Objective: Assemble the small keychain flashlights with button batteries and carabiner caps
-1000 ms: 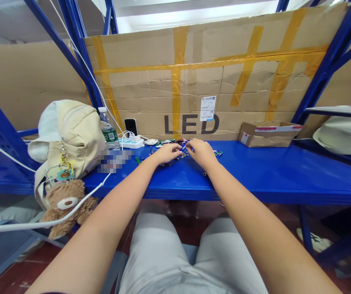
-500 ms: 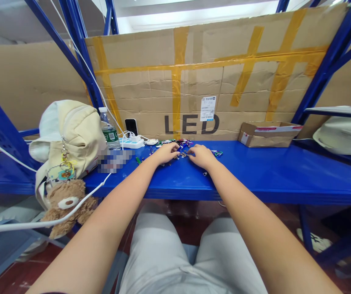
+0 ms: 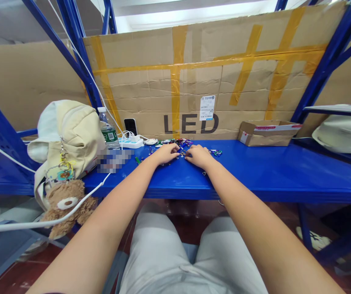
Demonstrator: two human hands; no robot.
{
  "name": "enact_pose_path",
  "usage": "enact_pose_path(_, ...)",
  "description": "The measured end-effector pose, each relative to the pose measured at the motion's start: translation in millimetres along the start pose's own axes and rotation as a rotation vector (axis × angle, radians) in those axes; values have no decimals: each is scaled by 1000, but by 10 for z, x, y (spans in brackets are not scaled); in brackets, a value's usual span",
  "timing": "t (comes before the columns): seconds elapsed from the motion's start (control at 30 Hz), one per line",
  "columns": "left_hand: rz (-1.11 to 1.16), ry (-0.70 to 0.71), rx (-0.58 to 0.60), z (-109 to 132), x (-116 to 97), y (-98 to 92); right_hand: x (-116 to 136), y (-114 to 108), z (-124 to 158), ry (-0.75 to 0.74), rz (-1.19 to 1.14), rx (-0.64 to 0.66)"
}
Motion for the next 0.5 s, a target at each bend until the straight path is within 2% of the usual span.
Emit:
enact_pose_path(0.1,-8,-3,7,10,-13,-4,-12,-61,-9,11,-46,-94)
enact_pose_path(0.2,2,-6,18,23,-30,-9,-57,-141,-15,46,-188,-256)
enact_pose_path(0.27,7,1,22,31,-45,-14,-68,-155,-23,24,-279,-314)
enact_pose_path(0.5,16,25,36,37,-74,-4,-40,-109,-36,-71,-363,-312)
Point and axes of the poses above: each hand's wrist, its own z-axis away from the middle knuckle, its own y-axis out of the palm, x = y × z, the point moved 5 cm from there along -z, towards the middle knuckle, and after that the axes turned 1 degree about -x, right-handed, at the moved point
